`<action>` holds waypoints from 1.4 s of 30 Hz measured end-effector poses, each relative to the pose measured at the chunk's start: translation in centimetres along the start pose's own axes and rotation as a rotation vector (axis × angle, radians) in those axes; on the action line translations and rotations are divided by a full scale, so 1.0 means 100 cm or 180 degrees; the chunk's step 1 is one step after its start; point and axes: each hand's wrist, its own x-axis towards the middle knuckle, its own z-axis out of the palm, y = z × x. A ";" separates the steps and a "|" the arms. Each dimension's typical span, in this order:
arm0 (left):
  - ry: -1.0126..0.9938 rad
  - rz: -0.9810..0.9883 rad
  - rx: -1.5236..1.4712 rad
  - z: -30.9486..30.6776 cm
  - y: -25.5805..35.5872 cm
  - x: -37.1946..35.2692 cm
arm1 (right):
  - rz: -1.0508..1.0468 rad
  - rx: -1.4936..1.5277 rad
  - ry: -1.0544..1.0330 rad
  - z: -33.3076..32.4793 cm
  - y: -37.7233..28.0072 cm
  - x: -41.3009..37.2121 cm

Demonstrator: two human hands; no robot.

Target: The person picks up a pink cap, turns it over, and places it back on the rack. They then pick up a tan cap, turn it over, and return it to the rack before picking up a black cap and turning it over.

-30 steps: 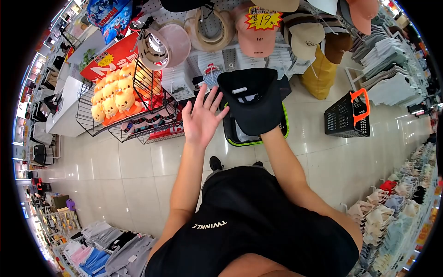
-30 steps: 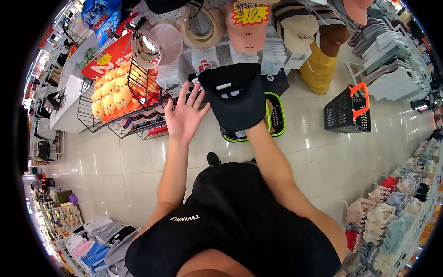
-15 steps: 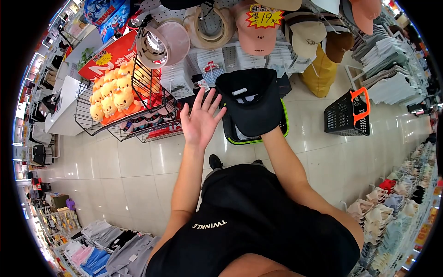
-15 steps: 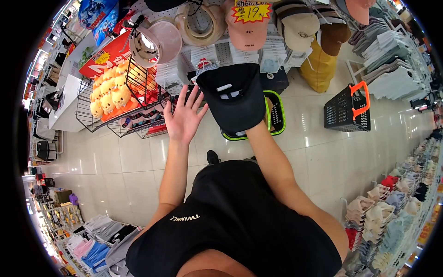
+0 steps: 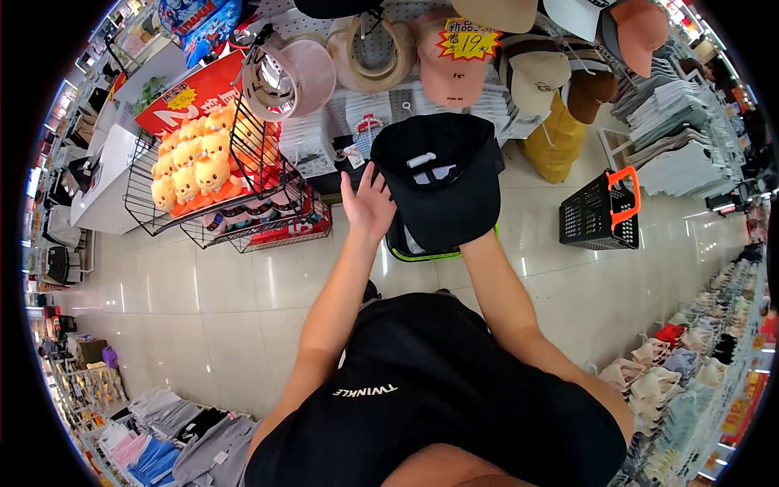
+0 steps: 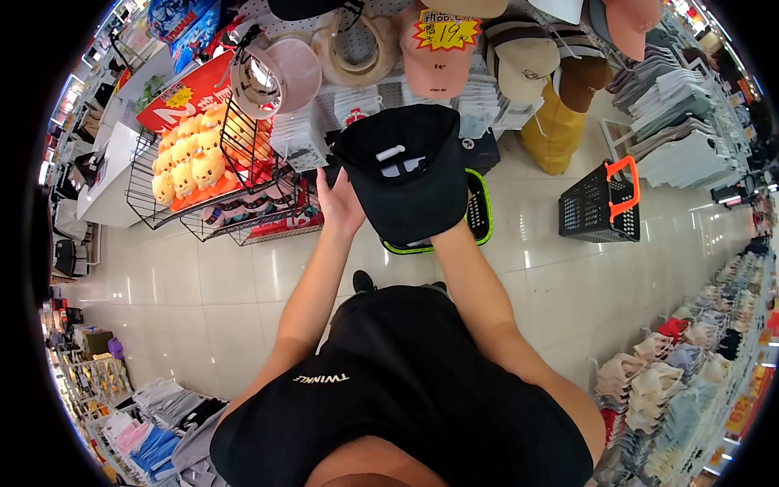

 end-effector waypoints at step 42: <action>-0.3467 -0.0031 0.7898 0.146 0.041 -0.005 | -0.0234 -0.1027 -0.0414 -0.007 0.019 -0.029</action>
